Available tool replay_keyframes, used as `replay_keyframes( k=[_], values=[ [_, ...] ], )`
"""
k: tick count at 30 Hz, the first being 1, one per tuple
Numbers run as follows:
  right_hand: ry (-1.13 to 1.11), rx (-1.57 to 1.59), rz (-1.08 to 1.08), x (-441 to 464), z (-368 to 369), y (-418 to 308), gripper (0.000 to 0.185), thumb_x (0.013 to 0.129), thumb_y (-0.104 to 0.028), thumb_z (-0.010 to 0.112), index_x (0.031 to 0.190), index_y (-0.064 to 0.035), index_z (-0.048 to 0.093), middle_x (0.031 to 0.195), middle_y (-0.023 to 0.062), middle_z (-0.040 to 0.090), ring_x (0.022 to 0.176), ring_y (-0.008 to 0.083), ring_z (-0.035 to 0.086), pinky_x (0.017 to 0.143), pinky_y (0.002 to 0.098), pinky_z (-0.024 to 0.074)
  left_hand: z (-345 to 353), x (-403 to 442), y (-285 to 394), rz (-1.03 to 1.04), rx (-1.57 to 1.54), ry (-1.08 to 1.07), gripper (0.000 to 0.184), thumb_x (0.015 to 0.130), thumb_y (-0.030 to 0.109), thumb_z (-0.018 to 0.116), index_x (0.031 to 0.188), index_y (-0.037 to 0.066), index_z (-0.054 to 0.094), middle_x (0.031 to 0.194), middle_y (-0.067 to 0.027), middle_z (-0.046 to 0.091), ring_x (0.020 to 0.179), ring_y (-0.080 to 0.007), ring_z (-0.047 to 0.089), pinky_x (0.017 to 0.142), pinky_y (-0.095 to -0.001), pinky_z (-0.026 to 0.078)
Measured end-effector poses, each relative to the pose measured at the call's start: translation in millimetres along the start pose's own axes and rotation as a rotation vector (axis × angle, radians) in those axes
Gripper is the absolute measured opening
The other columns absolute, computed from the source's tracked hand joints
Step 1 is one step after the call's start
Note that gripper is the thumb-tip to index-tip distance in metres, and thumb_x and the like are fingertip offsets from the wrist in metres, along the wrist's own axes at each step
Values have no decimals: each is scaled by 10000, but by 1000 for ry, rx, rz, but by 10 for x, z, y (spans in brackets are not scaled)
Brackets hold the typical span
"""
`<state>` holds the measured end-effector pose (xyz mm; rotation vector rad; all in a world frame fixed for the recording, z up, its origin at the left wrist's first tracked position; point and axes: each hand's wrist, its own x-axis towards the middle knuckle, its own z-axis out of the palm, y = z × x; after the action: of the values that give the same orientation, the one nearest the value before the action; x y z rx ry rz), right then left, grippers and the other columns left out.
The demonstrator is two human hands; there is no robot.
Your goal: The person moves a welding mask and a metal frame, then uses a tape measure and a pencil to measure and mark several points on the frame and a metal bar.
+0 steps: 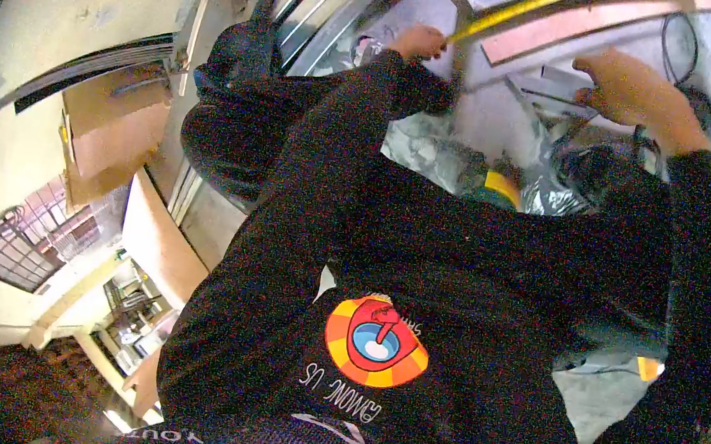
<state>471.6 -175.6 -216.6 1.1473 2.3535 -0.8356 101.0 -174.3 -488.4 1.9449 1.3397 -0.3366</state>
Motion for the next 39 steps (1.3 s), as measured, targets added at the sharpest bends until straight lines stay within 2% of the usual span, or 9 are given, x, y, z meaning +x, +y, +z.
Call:
replay_keyframes(
  k=[5,10,15,16,18,23,30,33,39],
  values=[
    [-108,64,194,442,341,477,693,946,-558,401,1118,82,603,1102,325,600,1060,455,575,941,485,439,-209,-284,409,9,-54,-39,314,695,183,654,993,100,710,981,-125,701,919,-296,669,766,-402,528],
    [219,1024,586,733,613,693,984,811,-786,420,1417,-17,326,1076,189,639,889,253,640,744,382,500,-350,-513,725,216,-106,-44,352,660,161,662,1002,90,699,942,-115,706,865,-281,677,736,-413,524],
    [633,1880,342,1100,854,844,528,952,-397,538,1298,-27,392,1120,185,632,963,275,636,819,399,494,62,-7,898,496,-161,51,199,750,186,599,877,46,662,781,-114,647,687,-267,610,622,-416,476],
    [758,1860,461,1030,671,572,327,977,-279,492,1176,-21,476,1084,155,645,934,270,634,833,412,498,212,182,762,789,39,208,221,859,223,543,818,23,626,670,-86,596,565,-230,555,546,-396,451],
    [706,1891,343,1041,669,608,252,984,-255,472,1078,-30,532,1050,131,649,912,260,630,841,405,496,-417,-477,1349,197,-353,-4,273,833,256,523,792,9,633,694,-150,623,606,-254,589,585,-439,462],
    [479,1799,230,1058,627,284,357,1002,-374,452,1179,-73,528,1130,103,630,1002,235,612,881,402,479,-646,-486,1595,14,-369,170,474,855,315,531,1229,28,488,1100,-221,631,923,-320,628,797,-442,483],
    [452,1225,-23,1223,963,-47,398,998,-329,463,1272,-48,527,1093,97,638,945,230,630,772,347,531,-837,-562,1767,120,-672,252,609,856,271,519,1281,-126,339,1141,-318,587,1119,-367,579,932,-424,445],
    [342,1702,134,1186,992,-271,486,989,-435,443,1262,-40,521,1121,114,615,957,210,621,808,339,506,-849,-608,1751,25,-660,181,669,873,264,533,1308,-147,233,1098,-328,599,1070,-395,599,920,-435,460],
    [130,1843,198,993,920,-639,685,951,-610,353,1349,-59,440,1266,131,554,1171,304,528,988,446,398,-547,17,1688,184,-188,381,544,839,334,610,1230,-30,504,1044,-287,637,1007,-413,623,857,-455,499]
  ],
)
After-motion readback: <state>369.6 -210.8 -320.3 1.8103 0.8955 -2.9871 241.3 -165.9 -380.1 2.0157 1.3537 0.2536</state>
